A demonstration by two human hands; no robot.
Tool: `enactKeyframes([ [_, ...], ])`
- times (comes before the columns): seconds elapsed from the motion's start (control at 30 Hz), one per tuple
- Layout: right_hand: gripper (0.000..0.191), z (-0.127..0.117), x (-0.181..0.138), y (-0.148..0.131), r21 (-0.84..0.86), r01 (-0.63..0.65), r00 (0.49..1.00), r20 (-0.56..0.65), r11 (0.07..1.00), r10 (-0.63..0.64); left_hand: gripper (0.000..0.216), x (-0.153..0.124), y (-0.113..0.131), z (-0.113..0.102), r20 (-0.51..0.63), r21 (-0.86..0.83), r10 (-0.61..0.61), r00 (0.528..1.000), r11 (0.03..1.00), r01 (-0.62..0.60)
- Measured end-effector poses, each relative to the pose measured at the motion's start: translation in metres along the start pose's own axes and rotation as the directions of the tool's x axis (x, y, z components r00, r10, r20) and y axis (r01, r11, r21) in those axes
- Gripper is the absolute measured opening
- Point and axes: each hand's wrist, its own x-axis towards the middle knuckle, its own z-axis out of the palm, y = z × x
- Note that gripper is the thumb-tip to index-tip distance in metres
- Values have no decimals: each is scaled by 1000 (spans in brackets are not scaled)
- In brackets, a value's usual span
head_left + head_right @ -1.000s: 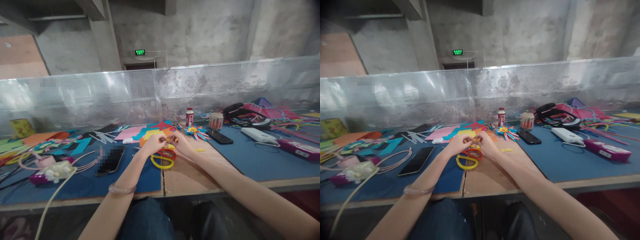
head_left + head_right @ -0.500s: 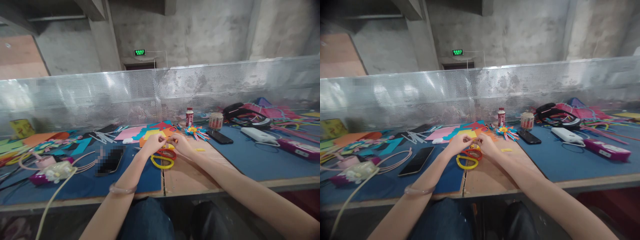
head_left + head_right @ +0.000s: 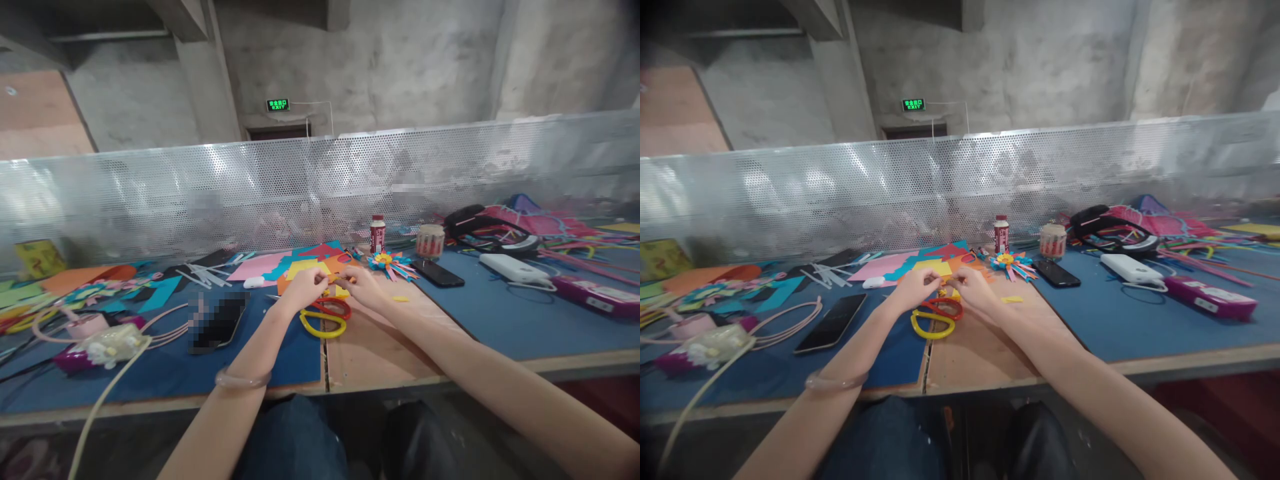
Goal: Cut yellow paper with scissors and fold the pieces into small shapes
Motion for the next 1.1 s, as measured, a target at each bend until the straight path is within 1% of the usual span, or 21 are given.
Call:
enactKeyframes([
  [0.13,22,-1,0,-2,-29,-42,999,31,999,43,18,0,-1,0,30,2,23,999,1000,-23],
  [0.2,20,-2,0,-3,-14,-60,995,84,998,61,18,0,-1,0,36,6,28,999,1000,-28],
  [0.3,19,-3,0,-4,11,-127,977,173,992,123,18,0,-1,0,59,-19,47,997,999,-46],
  [0.37,21,-6,0,-7,15,-157,966,210,987,151,18,0,-2,-1,78,-36,46,996,998,-44],
  [0.43,20,-11,1,-10,13,-151,958,247,988,143,18,1,-3,-1,87,-54,25,996,998,-21],
  [0.5,17,-17,3,-13,5,-124,943,312,992,117,19,2,-6,-2,87,-73,-7,996,997,13],
  [0.6,23,-23,6,-13,-14,-104,917,386,994,102,21,4,-10,-4,93,-106,-54,994,992,64],
  [0.77,16,-23,8,-7,-13,-149,913,381,989,143,20,6,-9,-5,113,-144,-48,992,988,64],
  [0.9,28,-17,11,-2,0,-89,930,358,996,83,18,6,-10,-4,125,-119,-30,992,992,45],
  [1.0,29,-11,17,2,-41,-48,940,335,998,59,19,6,-12,-5,131,-124,-33,991,991,49],
  [1.1,31,-9,23,1,-56,-28,935,350,998,46,19,6,-13,-6,120,-130,-37,992,990,53],
])
